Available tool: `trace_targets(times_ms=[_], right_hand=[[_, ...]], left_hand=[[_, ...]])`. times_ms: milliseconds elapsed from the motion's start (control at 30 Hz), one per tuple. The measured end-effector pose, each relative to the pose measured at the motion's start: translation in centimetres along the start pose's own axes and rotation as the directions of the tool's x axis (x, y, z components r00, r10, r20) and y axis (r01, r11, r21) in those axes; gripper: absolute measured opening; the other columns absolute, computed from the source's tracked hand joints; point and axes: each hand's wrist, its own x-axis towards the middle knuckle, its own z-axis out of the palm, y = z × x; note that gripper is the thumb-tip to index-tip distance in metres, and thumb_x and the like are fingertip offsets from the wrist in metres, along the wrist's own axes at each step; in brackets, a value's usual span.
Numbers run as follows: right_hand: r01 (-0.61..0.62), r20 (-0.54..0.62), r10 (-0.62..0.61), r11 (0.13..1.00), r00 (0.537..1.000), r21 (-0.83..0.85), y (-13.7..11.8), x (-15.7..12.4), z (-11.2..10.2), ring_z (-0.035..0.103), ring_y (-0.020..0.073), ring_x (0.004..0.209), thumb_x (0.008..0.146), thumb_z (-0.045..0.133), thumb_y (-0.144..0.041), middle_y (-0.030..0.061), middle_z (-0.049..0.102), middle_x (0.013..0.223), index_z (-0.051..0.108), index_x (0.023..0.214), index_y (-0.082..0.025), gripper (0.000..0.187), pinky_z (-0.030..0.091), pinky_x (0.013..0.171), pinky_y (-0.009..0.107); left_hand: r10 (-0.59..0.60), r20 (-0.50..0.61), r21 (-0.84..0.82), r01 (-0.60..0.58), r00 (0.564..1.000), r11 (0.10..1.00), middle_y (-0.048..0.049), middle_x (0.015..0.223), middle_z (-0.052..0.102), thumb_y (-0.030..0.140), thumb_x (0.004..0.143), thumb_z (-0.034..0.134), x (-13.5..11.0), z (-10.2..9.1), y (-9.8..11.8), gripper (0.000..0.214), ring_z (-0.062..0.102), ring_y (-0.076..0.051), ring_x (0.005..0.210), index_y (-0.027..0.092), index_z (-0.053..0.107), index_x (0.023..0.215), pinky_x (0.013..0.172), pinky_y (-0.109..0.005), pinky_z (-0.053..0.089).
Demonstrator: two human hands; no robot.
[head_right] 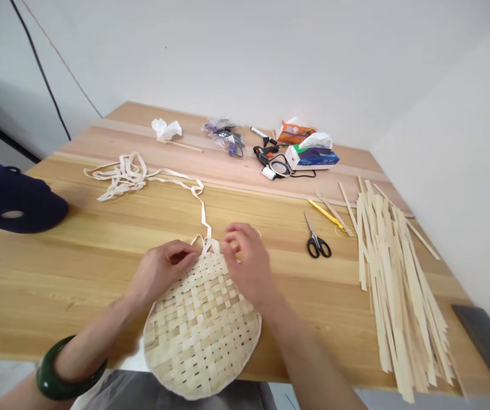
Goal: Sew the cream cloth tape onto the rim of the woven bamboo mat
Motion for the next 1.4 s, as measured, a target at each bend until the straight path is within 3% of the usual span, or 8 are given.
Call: trace_targets(times_ms=[267, 400, 467, 633, 933, 1067, 1233, 1400], right_hand=[[-0.159, -0.209, 0.103, 0.948, 0.972, -0.274, 4.1, -0.7, -7.2, 0.063, 0.0235, 0.097, 0.088, 0.053, -0.033, 0.0108, 0.065, 0.110, 0.063, 0.094, -0.020, 0.017, 0.057, 0.076, 0.040], [-0.350, -0.262, 0.238, 0.502, 0.935, -0.791, 6.9, -1.6, -11.2, 0.057, 0.0390, 0.108, 0.088, 0.048, -0.034, 0.0198, 0.064, 0.117, 0.066, 0.109, -0.016, 0.033, 0.052, 0.080, 0.055], [-0.344, -0.220, 0.316, 0.419, 0.923, -0.841, 8.4, -2.1, -12.2, 0.058, 0.0421, 0.103, 0.088, 0.048, -0.035, 0.0235, 0.064, 0.112, 0.068, 0.107, -0.012, 0.036, 0.051, 0.074, 0.055], [-0.306, -0.139, 0.375, 0.434, 0.917, -0.847, 10.3, -2.7, -12.2, 0.061, 0.0372, 0.094, 0.087, 0.047, -0.041, 0.0189, 0.066, 0.101, 0.071, 0.104, -0.017, 0.037, 0.049, 0.066, 0.047], [-0.398, -0.134, 0.459, 0.548, 0.878, -0.736, 11.2, -1.0, -13.9, 0.065, 0.0286, 0.069, 0.075, 0.064, -0.032, 0.0170, 0.071, 0.084, 0.071, 0.104, -0.017, 0.033, 0.039, 0.054, 0.039], [-0.537, -0.011, 0.567, 0.774, 0.824, -0.335, 8.5, -1.0, -13.9, 0.065, 0.0219, 0.064, 0.072, 0.064, -0.039, 0.0120, 0.074, 0.086, 0.069, 0.113, -0.021, 0.045, 0.040, 0.046, 0.032], [-0.633, 0.207, 0.610, 0.771, 0.765, 0.068, 4.8, -2.2, -11.0, 0.065, 0.0202, 0.066, 0.066, 0.072, -0.045, 0.0092, 0.074, 0.086, 0.065, 0.117, -0.021, 0.057, 0.045, 0.046, 0.028], [-0.384, 0.074, 0.407, 0.897, 0.910, -0.218, 3.7, -4.2, -7.1, 0.068, 0.0194, 0.071, 0.079, 0.062, -0.038, 0.0071, 0.073, 0.090, 0.069, 0.097, -0.020, 0.025, 0.056, 0.067, 0.036]], left_hand=[[0.099, -0.121, 0.093, -0.088, 0.988, 0.992, -0.0046, 0.106, 0.074, 0.026, 0.091, 0.051, -0.1, 0.1, -0.1, 0.024, 0.066, -0.022, 0.097, 0.024, 0.074, 0.099, 0.082, -0.032, 0.050], [0.186, -0.072, 0.309, -0.155, 0.980, 0.938, -0.0041, 0.103, 0.074, 0.038, 0.093, 0.055, 0.1, -0.4, 0.6, 0.024, 0.060, -0.025, 0.103, 0.026, 0.076, 0.095, 0.081, -0.035, 0.048], [0.230, 0.001, 0.350, -0.216, 0.973, 0.911, -0.0041, 0.102, 0.074, 0.045, 0.087, 0.063, 0.5, -0.1, 1.1, 0.024, 0.059, -0.025, 0.103, 0.027, 0.077, 0.095, 0.082, -0.035, 0.048], [0.262, 0.118, 0.314, -0.286, 0.958, 0.905, -0.0036, 0.096, 0.072, 0.030, 0.083, 0.068, 1.7, 1.4, 1.3, 0.011, 0.058, -0.025, 0.099, 0.025, 0.077, 0.082, 0.081, -0.035, 0.046], [-0.023, 0.081, -0.168, 0.036, 0.996, 0.985, -0.0052, 0.088, 0.074, 0.034, 0.077, 0.068, 1.8, 0.5, 0.4, 0.017, 0.067, -0.020, 0.081, 0.020, 0.075, 0.073, 0.072, -0.030, 0.049], [-0.046, 0.050, -0.138, 0.053, 0.998, 0.989, -0.0049, 0.084, 0.075, 0.035, 0.079, 0.067, 1.4, -0.3, 0.4, 0.018, 0.066, -0.019, 0.078, 0.020, 0.076, 0.076, 0.069, -0.030, 0.048], [-0.027, 0.053, -0.115, 0.033, 0.998, 0.993, -0.0057, 0.081, 0.074, 0.036, 0.079, 0.067, 1.2, -0.7, 0.3, 0.021, 0.063, -0.017, 0.070, 0.017, 0.076, 0.076, 0.063, -0.028, 0.046], [-0.047, 0.056, -0.132, 0.054, 0.997, 0.990, -0.0032, 0.071, 0.070, 0.034, 0.079, 0.065, 1.1, -0.3, -0.1, 0.020, 0.058, -0.014, 0.061, 0.017, 0.073, 0.072, 0.059, -0.026, 0.044]])
